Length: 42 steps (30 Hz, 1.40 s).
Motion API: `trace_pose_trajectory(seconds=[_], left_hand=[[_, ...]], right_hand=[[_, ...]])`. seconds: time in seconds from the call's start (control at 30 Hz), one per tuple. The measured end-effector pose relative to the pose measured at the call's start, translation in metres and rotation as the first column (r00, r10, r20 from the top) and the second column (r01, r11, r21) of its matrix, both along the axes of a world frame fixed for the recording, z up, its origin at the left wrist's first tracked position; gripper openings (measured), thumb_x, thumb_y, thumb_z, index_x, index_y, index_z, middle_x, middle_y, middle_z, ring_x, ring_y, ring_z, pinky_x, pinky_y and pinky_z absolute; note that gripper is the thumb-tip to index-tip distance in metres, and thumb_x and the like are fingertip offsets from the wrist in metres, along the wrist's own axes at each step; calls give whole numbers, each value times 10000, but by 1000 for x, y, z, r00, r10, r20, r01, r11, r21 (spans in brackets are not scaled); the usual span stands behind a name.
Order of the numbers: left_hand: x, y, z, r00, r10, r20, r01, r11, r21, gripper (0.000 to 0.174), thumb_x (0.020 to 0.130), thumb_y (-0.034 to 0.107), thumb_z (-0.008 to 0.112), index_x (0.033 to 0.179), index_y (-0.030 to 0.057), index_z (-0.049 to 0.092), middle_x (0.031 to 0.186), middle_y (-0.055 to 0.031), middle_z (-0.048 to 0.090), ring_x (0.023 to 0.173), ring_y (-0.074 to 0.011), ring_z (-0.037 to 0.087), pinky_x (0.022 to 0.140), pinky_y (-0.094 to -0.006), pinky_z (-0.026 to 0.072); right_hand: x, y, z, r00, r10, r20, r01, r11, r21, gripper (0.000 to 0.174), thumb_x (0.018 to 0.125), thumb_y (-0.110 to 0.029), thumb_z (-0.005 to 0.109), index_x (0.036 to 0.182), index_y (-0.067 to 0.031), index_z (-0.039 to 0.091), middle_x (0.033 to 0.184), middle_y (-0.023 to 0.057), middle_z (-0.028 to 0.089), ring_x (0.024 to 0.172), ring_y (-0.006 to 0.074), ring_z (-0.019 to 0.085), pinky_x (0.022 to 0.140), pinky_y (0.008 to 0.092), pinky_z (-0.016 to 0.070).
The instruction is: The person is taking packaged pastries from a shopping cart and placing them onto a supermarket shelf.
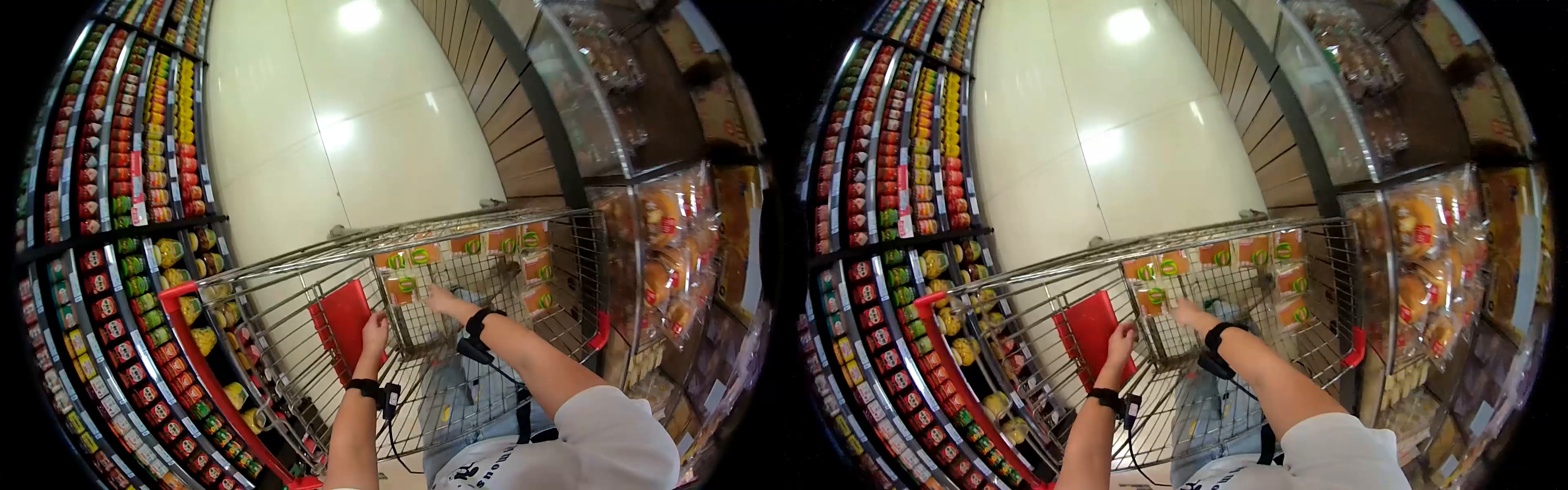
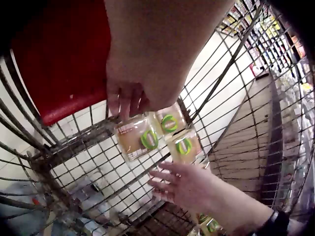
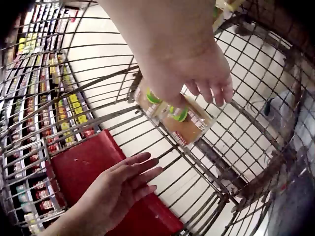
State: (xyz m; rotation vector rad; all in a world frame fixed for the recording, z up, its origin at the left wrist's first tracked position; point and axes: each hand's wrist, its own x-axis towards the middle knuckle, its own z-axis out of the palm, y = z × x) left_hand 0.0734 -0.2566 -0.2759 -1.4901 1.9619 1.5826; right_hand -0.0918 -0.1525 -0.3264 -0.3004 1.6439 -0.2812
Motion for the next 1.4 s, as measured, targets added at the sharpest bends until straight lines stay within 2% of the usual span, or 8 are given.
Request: trace_pose_trajectory(seconds=[0.17, 0.3, 0.53, 0.8, 0.93, 1.03, 1.17, 1.4], left_hand=[[-4, 13, -43, 998, -62, 33, 63, 998, -20, 365, 723, 101, 434, 1059, -34, 390, 1030, -187, 456, 945, -255, 455, 799, -295, 348], [-8, 17, -60, 980, 191, -59, -181, 974, 139, 518, 695, 31, 456, 1156, -40, 230, 1160, -204, 308, 1091, -252, 309, 900, -291, 241], [8, 25, -81, 977, 210, 21, -207, 933, 295, 508, 714, 43, 450, 1168, 2, 226, 1119, -115, 355, 1013, -182, 356, 821, -261, 305], [-4, 29, -55, 978, 204, 35, -207, 962, 178, 445, 709, 150, 482, 1101, -2, 335, 1053, -149, 430, 944, -237, 432, 786, -298, 347], [4, 26, -46, 990, 124, 72, -130, 988, 88, 453, 727, 219, 479, 1117, 50, 322, 1027, -139, 443, 922, -247, 449, 745, -319, 376], [-26, 27, 31, 826, 554, 106, -522, 680, 515, 467, 755, 247, 463, 1158, 125, 261, 1031, -107, 440, 904, -256, 454, 704, -350, 389], [-29, 36, 70, 978, 154, -144, -44, 818, 573, 377, 764, 286, 454, 1104, 154, 359, 1020, -36, 441, 902, -176, 426, 680, -347, 378], [-9, 51, 92, 993, 17, -116, 34, 905, 424, 365, 759, 258, 453, 1082, 99, 395, 972, -42, 449, 849, -156, 421, 659, -310, 383]], right_hand=[[10, -13, -26, 926, -375, 37, 377, 915, -147, 548, 716, -214, 534, 1136, 6, 259, 1013, 168, 448, 835, 210, 498, 672, 295, 416], [25, -13, -60, 891, -437, 127, 452, 881, -140, 565, 686, -207, 574, 1122, 7, 285, 992, 147, 466, 846, 219, 492, 707, 293, 408], [28, -20, -76, 944, -281, 173, 289, 957, -24, 631, 561, -370, 638, 1016, -14, 385, 898, 139, 522, 822, 230, 520, 694, 287, 412], [35, -30, -22, 953, -252, -166, 246, 968, -53, 572, 539, -287, 670, 943, 18, 404, 814, 125, 528, 700, 186, 530, 605, 271, 432], [21, 4, -1, 740, -607, 289, 668, 714, -212, 264, 630, -154, 618, 812, -14, 488, 646, 30, 529, 506, 75, 495, 386, 204, 383], [9, 23, 60, 695, -602, 394, 697, 698, -162, 346, 635, -138, 619, 908, -32, 434, 628, 45, 532, 527, 98, 505, 448, 210, 409], [28, 47, 107, 860, -474, 189, 509, 769, -387, 291, 642, -147, 614, 800, -37, 396, 683, 66, 529, 579, 113, 499, 499, 242, 400], [50, 61, 70, 920, -249, -301, 215, 966, -143, 366, 668, -238, 575, 903, -6, 419, 782, 123, 511, 720, 210, 499, 608, 303, 406]])
